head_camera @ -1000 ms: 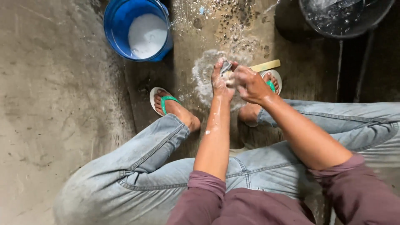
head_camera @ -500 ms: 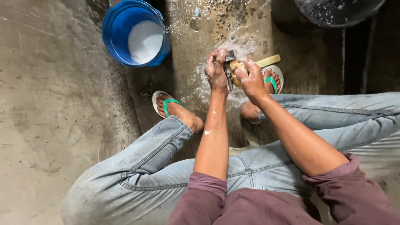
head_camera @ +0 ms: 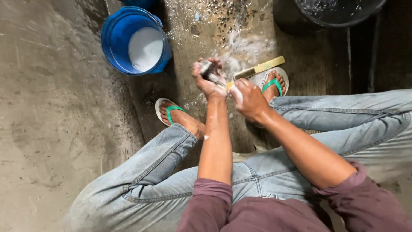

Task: Washing a metal cylindrical mechanical part using a brush and soapy water.

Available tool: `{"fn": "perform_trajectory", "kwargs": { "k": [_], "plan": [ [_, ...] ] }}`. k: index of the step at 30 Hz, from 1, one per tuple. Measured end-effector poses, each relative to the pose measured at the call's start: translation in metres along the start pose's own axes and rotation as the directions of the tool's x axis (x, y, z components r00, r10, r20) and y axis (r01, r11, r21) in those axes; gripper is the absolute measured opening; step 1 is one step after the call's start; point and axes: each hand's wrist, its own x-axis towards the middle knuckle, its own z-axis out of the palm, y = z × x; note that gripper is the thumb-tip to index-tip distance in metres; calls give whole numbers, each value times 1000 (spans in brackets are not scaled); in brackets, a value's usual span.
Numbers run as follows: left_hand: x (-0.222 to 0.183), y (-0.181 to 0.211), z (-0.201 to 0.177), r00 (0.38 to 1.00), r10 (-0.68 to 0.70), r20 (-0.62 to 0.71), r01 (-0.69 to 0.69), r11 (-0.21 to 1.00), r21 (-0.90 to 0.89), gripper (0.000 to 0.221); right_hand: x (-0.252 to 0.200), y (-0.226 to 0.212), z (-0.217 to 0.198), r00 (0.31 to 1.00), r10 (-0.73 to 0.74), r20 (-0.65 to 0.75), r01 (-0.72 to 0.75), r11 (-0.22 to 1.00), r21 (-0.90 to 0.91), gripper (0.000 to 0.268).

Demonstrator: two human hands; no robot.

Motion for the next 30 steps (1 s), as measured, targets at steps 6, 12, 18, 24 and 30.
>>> {"fn": "perform_trajectory", "kwargs": {
  "k": [6, 12, 18, 24, 30],
  "plan": [
    [-2, -8, -11, 991, 56, 123, -81, 974, 211, 44, 54, -38, 8, 887, 461, -1, -351, 677, 647, 30],
    [1, -7, -45, 959, 227, 169, -274, 894, 355, 39, 28, -54, -30, 968, 128, 215, -157, 980, 120, 37],
    [-10, 9, 1, 982, -186, 10, 179, 956, 232, 64, 59, 8, -41, 990, 4, 143, -7, 1000, 26, 33],
    [-20, -10, 11, 977, -202, 63, 188, 966, 179, 50, 76, -38, 1, 993, -110, -44, 110, 994, 3, 37],
    [-17, -12, 7, 988, -61, -144, 111, 922, 371, 63, 93, -38, -55, 948, -177, -264, 199, 978, 57, 20]
  ]
}}
